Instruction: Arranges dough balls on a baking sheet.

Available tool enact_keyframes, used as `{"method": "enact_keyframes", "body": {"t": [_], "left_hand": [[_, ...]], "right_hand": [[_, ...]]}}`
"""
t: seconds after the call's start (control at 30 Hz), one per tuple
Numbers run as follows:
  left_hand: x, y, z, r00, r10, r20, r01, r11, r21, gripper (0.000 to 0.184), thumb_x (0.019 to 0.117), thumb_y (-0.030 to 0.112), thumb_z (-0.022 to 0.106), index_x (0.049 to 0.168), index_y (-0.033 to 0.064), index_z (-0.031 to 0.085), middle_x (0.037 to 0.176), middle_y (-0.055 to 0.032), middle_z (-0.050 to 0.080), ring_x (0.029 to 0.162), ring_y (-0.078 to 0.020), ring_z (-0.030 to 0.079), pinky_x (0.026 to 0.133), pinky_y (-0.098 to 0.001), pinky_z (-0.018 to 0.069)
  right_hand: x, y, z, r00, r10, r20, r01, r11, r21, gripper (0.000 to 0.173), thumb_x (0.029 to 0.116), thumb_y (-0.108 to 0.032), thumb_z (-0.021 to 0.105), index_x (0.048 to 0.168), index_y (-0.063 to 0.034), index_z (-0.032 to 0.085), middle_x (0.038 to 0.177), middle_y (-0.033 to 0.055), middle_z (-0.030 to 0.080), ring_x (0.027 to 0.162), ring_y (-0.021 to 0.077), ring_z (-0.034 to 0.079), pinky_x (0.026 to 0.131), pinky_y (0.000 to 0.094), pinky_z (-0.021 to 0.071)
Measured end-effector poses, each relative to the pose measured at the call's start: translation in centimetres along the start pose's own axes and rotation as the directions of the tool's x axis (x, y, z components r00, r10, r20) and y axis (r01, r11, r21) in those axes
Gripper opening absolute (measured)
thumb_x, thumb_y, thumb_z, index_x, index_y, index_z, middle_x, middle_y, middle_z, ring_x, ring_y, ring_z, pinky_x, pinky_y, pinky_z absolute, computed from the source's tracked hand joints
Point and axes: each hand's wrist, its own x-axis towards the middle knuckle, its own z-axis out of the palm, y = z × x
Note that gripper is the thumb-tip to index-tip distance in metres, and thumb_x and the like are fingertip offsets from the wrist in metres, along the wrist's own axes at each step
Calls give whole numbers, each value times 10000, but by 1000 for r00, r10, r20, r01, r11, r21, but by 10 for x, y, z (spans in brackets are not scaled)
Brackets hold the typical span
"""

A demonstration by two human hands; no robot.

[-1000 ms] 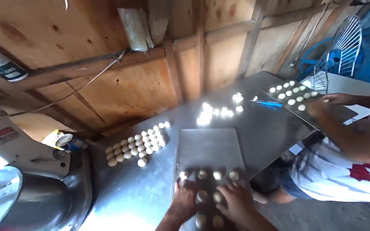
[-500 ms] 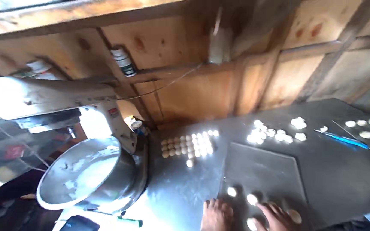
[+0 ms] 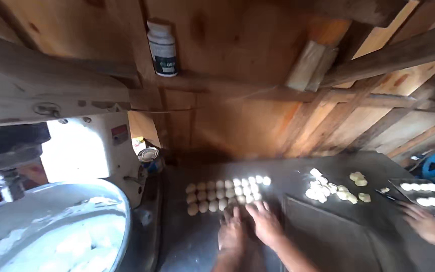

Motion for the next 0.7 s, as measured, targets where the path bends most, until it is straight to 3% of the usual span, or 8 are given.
{"method": "enact_keyframes", "body": {"t": [0.07, 0.13, 0.27, 0.4, 0.5, 0.63, 0.7], "left_hand": [[-16, -17, 1, 1000, 0, -18, -1, 999, -51, 606, 947, 268, 639, 1525, 227, 462, 1526, -207, 463, 1292, -408, 577, 969, -519, 569], [-29, -42, -8, 999, 13, -49, -15, 999, -40, 570, 951, 248, 629, 1505, 205, 502, 1490, -207, 511, 1263, -394, 605, 969, -519, 568], [-19, -56, -18, 994, 97, -59, -85, 981, 177, 618, 937, 465, 665, 1488, 211, 547, 1495, -131, 559, 1396, -381, 495, 1098, -654, 385], [13, -15, -16, 982, 171, 74, -184, 950, 251, 598, 981, 425, 623, 1519, 201, 494, 1541, -166, 496, 1407, -373, 485, 1141, -595, 383], [28, -7, 1, 979, 202, 22, -202, 950, 240, 487, 984, 329, 622, 1451, 197, 579, 1495, -189, 523, 1355, -384, 529, 1094, -570, 450], [11, -20, -4, 966, 258, 1, -255, 954, 157, 367, 998, 322, 584, 1334, 202, 673, 1452, -129, 579, 1292, -331, 592, 1073, -537, 485], [-15, -33, -5, 945, 328, -12, -319, 927, 196, 382, 966, 379, 621, 1293, 200, 703, 1331, -143, 659, 1189, -347, 656, 998, -565, 523]], "right_hand": [[-3, 1, 3, 1000, 9, -16, -9, 1000, -2, 476, 987, -168, 577, 1448, -285, 577, 1499, 141, 523, 1419, 368, 461, 1080, 529, 495], [-2, 6, -5, 1000, 6, 13, -6, 1000, -3, 474, 1000, -302, 613, 1470, -283, 553, 1521, 163, 491, 1428, 385, 446, 1088, 537, 486], [10, 23, -10, 997, -32, 63, 34, 999, -17, 653, 919, -486, 706, 1504, -281, 502, 1550, 174, 453, 1453, 419, 393, 1072, 579, 479], [18, 34, -6, 985, -158, 76, 159, 987, -18, 561, 933, -334, 695, 1470, -300, 537, 1560, 163, 457, 1451, 422, 405, 1024, 586, 515], [24, 29, -6, 972, -215, 92, 220, 975, -41, 522, 957, -223, 647, 1464, -305, 551, 1512, 156, 510, 1398, 422, 473, 966, 596, 543], [-4, 19, -13, 961, -274, 30, 272, 960, 61, 344, 985, -255, 606, 1325, -215, 644, 1381, 183, 599, 1292, 410, 568, 946, 585, 549], [-29, 17, -9, 958, -288, 19, 285, 955, 87, 348, 982, -289, 627, 1322, -221, 658, 1331, 180, 627, 1252, 398, 594, 926, 570, 560]]}}
